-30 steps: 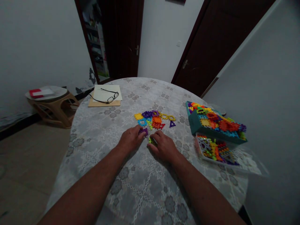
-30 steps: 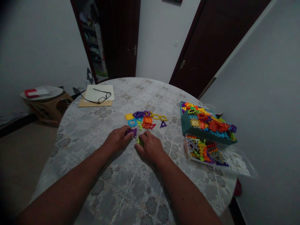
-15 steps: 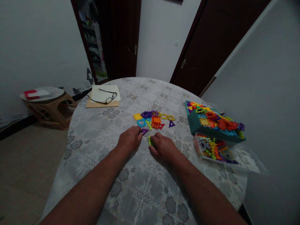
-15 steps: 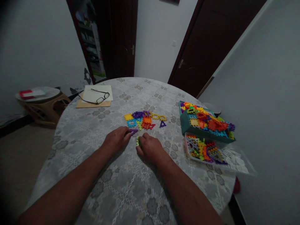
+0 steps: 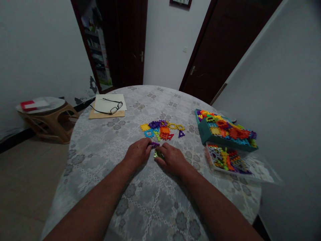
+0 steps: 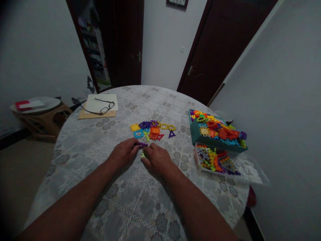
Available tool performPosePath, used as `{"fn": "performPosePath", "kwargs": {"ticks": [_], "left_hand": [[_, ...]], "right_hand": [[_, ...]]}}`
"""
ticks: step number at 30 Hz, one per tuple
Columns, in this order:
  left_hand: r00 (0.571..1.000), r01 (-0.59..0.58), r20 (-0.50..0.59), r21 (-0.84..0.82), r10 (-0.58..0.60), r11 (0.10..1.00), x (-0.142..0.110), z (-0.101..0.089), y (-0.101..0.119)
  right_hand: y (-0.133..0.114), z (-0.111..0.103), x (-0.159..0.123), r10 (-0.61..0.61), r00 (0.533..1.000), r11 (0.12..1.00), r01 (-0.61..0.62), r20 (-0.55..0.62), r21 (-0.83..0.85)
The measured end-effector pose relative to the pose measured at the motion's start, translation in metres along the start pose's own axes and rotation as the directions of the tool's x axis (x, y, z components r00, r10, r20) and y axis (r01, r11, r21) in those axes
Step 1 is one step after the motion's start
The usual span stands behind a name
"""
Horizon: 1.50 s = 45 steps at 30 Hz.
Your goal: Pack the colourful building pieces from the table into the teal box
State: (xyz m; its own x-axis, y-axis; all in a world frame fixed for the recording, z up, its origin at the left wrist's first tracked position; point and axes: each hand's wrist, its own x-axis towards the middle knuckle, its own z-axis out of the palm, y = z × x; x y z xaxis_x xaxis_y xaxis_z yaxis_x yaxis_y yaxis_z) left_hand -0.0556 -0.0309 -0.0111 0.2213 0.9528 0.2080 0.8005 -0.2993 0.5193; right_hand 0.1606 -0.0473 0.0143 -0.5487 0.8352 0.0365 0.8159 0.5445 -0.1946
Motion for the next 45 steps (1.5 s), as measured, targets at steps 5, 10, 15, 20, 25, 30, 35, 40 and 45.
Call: {"fn": "performPosePath", "kwargs": {"ticks": [5,10,15,20,25,30,35,40,45], "left_hand": [[1.000,0.027,0.007,-0.013,-0.027,1.000,0.000,-0.006,0.003],[0.999,0.039,-0.009,-0.022,-0.039,0.999,0.001,-0.008,0.003],[0.999,0.016,-0.048,-0.054,-0.019,0.998,0.001,-0.006,0.001],[0.998,-0.055,0.009,-0.132,0.057,0.990,-0.001,-0.008,0.005],[0.991,-0.081,0.093,-0.122,0.093,0.989,-0.004,-0.007,0.009],[0.990,-0.058,0.120,-0.068,0.066,0.996,-0.003,-0.004,0.009],[0.995,-0.038,0.093,-0.057,0.043,0.998,-0.002,-0.002,0.011],[0.997,-0.025,0.065,-0.105,0.032,0.994,0.000,0.001,0.007],[0.997,-0.040,0.063,-0.108,0.047,0.993,0.000,0.003,0.003]], "right_hand": [[-0.004,0.004,0.008,0.005,0.999,0.997,-0.002,0.042,-0.071],[0.002,0.008,0.009,0.070,0.997,0.996,-0.069,0.025,-0.054],[0.012,0.011,0.006,-0.004,0.990,0.997,0.015,-0.142,0.081],[0.007,0.013,0.006,-0.114,0.974,0.993,0.119,-0.195,0.015],[0.005,0.024,0.012,-0.077,0.973,0.996,0.085,-0.218,0.026],[0.013,0.028,0.012,-0.075,0.954,0.965,0.143,-0.291,0.218],[0.034,0.028,0.020,0.139,0.836,0.968,-0.002,-0.531,0.250],[0.067,0.033,0.025,0.241,0.813,0.967,-0.154,-0.530,0.203],[0.093,0.031,0.019,0.355,0.762,0.926,-0.367,-0.541,0.091]]}}
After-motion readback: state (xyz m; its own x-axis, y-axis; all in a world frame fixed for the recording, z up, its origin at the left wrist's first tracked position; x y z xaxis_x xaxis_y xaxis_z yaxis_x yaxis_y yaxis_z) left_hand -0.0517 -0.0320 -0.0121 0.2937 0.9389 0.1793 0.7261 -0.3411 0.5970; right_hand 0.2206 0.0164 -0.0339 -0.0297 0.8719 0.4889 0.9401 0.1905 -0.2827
